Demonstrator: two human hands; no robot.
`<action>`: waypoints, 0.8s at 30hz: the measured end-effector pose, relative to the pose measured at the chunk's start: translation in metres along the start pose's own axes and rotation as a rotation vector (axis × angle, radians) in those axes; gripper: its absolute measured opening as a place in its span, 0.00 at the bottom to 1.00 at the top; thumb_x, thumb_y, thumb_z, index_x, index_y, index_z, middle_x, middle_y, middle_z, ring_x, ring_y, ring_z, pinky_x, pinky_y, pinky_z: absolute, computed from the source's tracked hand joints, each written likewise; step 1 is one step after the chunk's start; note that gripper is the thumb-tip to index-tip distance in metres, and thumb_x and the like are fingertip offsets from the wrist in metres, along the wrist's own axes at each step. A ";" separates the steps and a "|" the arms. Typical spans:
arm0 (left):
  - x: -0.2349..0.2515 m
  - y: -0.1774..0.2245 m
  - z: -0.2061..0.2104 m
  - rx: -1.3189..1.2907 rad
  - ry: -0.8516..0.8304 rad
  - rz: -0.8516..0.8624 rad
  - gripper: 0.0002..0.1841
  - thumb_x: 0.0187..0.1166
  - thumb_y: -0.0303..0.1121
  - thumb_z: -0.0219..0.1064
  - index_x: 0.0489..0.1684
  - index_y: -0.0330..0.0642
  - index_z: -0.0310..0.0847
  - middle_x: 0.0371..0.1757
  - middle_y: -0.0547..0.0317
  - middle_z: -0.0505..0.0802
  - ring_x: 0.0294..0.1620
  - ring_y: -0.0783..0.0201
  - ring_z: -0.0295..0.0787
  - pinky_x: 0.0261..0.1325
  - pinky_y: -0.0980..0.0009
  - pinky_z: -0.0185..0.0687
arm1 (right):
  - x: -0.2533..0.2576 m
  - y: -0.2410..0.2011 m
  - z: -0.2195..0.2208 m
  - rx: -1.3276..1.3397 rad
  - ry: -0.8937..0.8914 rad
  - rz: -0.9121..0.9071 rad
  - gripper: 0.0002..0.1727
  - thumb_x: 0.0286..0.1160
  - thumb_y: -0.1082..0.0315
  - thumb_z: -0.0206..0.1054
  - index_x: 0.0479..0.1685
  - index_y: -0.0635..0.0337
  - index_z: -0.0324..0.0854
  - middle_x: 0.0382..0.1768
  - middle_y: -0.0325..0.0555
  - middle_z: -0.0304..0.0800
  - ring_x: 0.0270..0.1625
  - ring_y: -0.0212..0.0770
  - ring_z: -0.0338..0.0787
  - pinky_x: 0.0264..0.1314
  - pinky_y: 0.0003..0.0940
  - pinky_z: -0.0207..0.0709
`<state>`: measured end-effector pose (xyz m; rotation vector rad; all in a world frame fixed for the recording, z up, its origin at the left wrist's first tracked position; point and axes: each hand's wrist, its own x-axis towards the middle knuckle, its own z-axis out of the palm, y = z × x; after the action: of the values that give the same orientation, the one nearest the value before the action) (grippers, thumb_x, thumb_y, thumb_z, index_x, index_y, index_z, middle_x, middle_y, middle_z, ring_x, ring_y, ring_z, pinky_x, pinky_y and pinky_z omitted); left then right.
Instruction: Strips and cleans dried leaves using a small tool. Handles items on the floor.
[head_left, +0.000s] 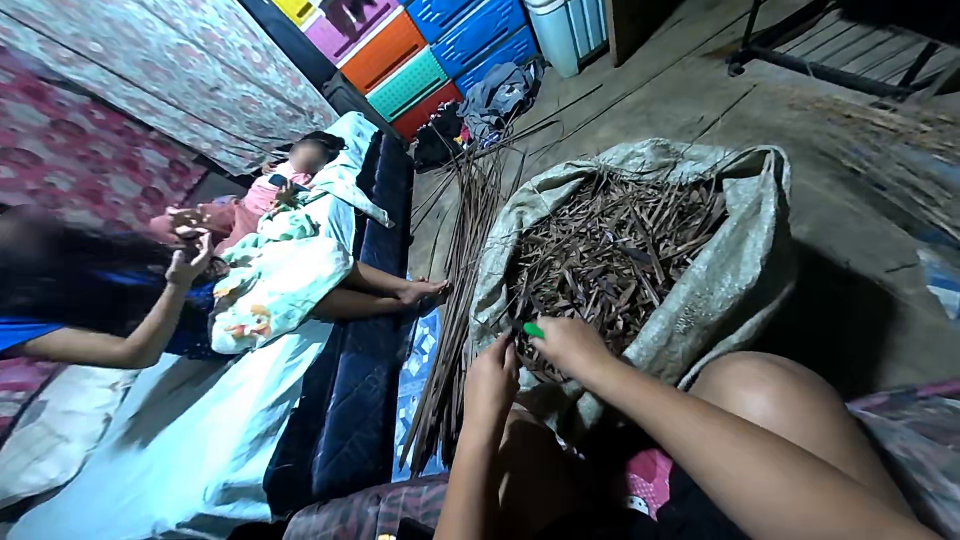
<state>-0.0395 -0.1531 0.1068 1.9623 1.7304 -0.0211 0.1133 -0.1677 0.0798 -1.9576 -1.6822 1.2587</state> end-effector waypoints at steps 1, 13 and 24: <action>-0.001 0.000 0.000 -0.010 -0.004 0.007 0.21 0.96 0.38 0.47 0.79 0.46 0.78 0.42 0.54 0.94 0.31 0.59 0.89 0.43 0.57 0.86 | 0.004 0.003 -0.004 -0.032 0.026 0.033 0.22 0.92 0.56 0.55 0.66 0.66 0.81 0.64 0.64 0.88 0.70 0.63 0.87 0.69 0.65 0.76; -0.007 0.003 -0.007 -0.136 -0.060 0.014 0.20 0.96 0.37 0.47 0.74 0.40 0.79 0.37 0.59 0.93 0.21 0.70 0.83 0.30 0.70 0.82 | 0.024 0.026 -0.028 0.035 0.268 0.211 0.22 0.92 0.58 0.54 0.68 0.65 0.80 0.64 0.64 0.89 0.70 0.64 0.87 0.69 0.66 0.76; -0.006 -0.002 0.002 -0.102 -0.097 0.074 0.19 0.89 0.36 0.62 0.75 0.45 0.81 0.44 0.54 0.95 0.35 0.62 0.94 0.44 0.59 0.92 | 0.036 0.028 -0.012 0.655 0.152 -0.040 0.20 0.96 0.59 0.52 0.65 0.68 0.77 0.42 0.53 0.81 0.40 0.44 0.81 0.51 0.43 0.76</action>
<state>-0.0414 -0.1590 0.1062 1.9172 1.5659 -0.0014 0.1392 -0.1393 0.0517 -1.5596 -1.0430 1.3781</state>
